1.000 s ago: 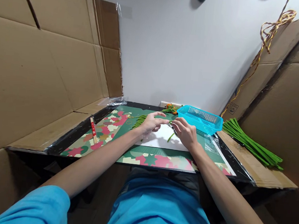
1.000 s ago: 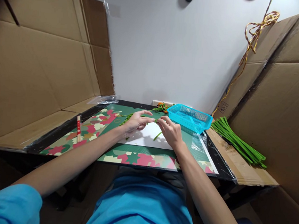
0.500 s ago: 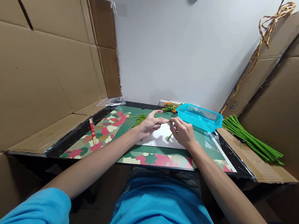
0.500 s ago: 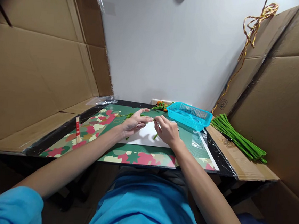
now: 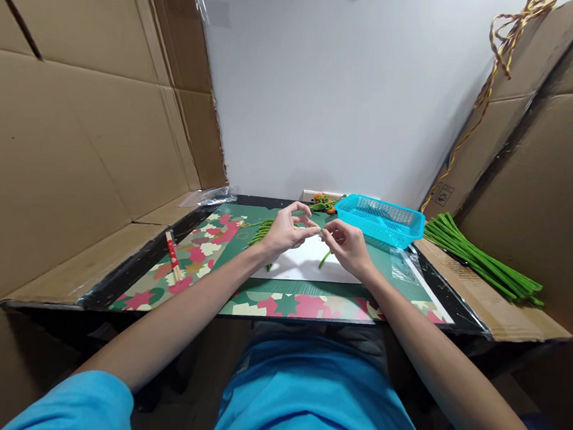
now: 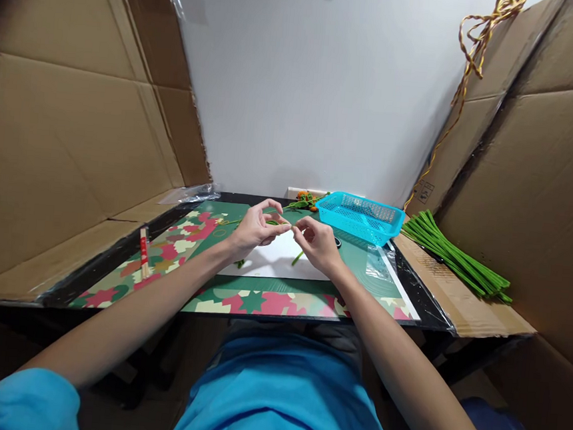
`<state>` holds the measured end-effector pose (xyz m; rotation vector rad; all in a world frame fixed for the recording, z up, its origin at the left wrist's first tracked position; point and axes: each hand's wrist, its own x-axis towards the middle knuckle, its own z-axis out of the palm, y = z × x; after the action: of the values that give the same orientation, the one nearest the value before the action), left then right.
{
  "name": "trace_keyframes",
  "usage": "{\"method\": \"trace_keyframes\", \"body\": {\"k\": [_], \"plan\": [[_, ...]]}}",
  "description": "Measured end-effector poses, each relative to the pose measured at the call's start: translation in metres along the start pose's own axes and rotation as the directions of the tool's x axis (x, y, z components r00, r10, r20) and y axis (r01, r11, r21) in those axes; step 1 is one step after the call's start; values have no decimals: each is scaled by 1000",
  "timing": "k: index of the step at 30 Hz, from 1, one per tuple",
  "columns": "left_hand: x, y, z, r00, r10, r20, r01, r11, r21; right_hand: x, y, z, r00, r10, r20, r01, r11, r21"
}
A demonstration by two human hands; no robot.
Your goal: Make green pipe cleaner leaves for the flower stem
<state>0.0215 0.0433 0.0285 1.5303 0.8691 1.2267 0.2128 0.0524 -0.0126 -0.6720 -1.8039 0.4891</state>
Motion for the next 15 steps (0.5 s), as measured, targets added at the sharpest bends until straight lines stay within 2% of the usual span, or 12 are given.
{"method": "trace_keyframes", "body": {"k": [3,8,12,15], "plan": [[2,-3,0,1000,14,-26,-14,1000,20,-1,3,1,996,-63,-63,54,989,-138],[2,-4,2,999,17,-33,-16,1000,20,-3,6,0,992,-103,-76,91,985,-149],[2,-5,3,995,90,-51,-90,996,10,-1,2,-1,998,-19,-54,15,998,-62],[4,-6,1,982,168,-91,-165,985,40,2,-3,-2,993,104,58,-111,985,135]]}}
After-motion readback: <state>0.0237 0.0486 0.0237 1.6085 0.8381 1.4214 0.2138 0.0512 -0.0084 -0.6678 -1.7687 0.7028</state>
